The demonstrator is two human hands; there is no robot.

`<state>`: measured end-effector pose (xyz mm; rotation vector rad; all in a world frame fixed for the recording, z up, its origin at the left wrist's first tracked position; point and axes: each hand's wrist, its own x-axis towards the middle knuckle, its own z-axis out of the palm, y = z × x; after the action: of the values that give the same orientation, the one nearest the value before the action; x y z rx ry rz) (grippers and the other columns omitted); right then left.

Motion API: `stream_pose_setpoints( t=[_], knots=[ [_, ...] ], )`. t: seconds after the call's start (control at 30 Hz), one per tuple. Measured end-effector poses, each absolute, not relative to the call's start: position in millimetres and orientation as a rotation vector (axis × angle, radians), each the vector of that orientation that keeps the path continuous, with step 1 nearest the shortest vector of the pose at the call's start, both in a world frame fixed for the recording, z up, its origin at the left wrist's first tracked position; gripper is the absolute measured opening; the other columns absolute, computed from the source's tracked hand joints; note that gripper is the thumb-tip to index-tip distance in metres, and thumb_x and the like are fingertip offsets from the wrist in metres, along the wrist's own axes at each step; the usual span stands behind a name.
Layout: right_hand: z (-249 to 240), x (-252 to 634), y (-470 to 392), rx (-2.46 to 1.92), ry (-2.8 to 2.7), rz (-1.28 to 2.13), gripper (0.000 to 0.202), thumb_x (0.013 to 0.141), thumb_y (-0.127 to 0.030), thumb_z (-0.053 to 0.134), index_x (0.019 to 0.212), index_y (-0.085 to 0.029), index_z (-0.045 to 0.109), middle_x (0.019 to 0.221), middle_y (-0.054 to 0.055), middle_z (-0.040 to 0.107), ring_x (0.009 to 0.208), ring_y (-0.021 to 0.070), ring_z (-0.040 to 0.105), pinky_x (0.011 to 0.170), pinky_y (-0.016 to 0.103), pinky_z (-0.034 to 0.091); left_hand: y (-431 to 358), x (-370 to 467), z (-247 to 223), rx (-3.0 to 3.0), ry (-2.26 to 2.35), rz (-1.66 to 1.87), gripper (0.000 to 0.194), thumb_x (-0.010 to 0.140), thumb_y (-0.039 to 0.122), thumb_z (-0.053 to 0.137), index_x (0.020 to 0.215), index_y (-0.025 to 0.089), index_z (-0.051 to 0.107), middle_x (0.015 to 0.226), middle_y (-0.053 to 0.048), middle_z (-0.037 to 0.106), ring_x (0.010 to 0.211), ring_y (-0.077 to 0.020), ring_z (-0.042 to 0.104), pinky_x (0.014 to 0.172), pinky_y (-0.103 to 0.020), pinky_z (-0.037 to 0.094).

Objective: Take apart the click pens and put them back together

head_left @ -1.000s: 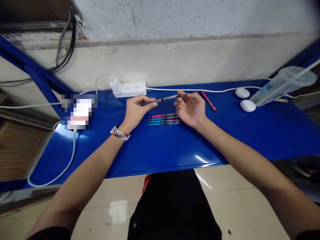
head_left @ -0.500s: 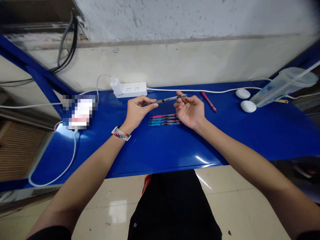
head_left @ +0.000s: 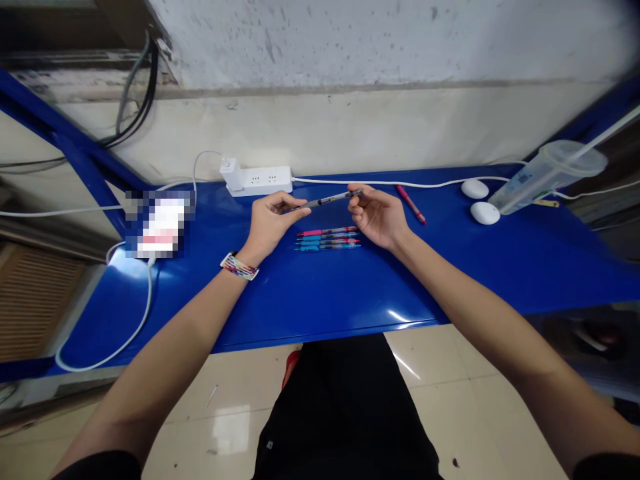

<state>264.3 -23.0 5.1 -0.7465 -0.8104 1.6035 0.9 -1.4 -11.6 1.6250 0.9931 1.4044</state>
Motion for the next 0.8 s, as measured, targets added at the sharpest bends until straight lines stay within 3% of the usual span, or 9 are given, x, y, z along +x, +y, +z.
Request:
stream_pose_setpoints(
  t=[0.17,0.3,0.4,0.57,0.7,0.8],
  knots=[
    [-1,263,-26,-0.734,-0.769,1.650,0.024,0.076,-0.025,0.072,0.099,-0.021,0.078,0.074,0.001,0.073,0.065,0.0143,0.061,0.057,0.023,0.057,-4,0,-9,1.610,1.003,1.396,0.023,0.073,0.036,0.102,0.088,0.025,0.089,0.096,-0.007,0.089,0.090,-0.0245,0.081,0.089,-0.044,0.067],
    [2,262,-31,-0.729,-0.805,1.653,0.037,0.077,-0.034,0.066,0.110,-0.022,0.079,0.080,0.003,0.074,0.071,0.0167,0.061,0.059,0.026,0.057,-4,-1,-8,1.597,1.000,1.395,0.024,0.074,0.038,0.102,0.089,0.025,0.089,0.098,-0.008,0.089,0.092,-0.0252,0.082,0.091,-0.045,0.067],
    [6,261,-33,-0.753,-0.893,1.594,0.039,0.080,-0.041,0.074,0.112,-0.021,0.082,0.085,0.004,0.076,0.070,0.0160,0.062,0.058,0.027,0.057,-1,-3,-8,1.603,0.997,1.409,0.024,0.075,0.038,0.101,0.090,0.025,0.087,0.100,-0.008,0.089,0.095,-0.0255,0.082,0.094,-0.046,0.067],
    [1,264,-30,-0.973,-1.324,1.087,0.031,0.086,-0.043,0.088,0.110,-0.023,0.087,0.090,0.005,0.080,0.075,0.0190,0.068,0.064,0.032,0.059,3,-9,-6,1.713,0.981,1.338,0.022,0.075,0.035,0.099,0.089,0.024,0.085,0.099,-0.008,0.088,0.094,-0.0254,0.080,0.095,-0.045,0.066],
    [-4,276,-25,-1.105,-1.656,0.782,0.021,0.093,-0.037,0.080,0.107,-0.023,0.087,0.102,0.007,0.085,0.089,0.0240,0.075,0.083,0.039,0.060,2,-13,-8,1.920,1.040,1.190,0.021,0.082,0.034,0.093,0.100,0.026,0.088,0.099,-0.008,0.087,0.093,-0.0247,0.078,0.093,-0.043,0.062],
    [-5,284,-23,-1.163,-1.826,0.685,0.015,0.091,-0.030,0.076,0.101,-0.022,0.085,0.099,0.007,0.085,0.087,0.0250,0.075,0.084,0.040,0.057,0,-15,-12,2.076,1.090,1.081,0.014,0.090,0.035,0.086,0.103,0.030,0.089,0.100,-0.007,0.088,0.091,-0.0256,0.074,0.090,-0.044,0.059]
  ],
)
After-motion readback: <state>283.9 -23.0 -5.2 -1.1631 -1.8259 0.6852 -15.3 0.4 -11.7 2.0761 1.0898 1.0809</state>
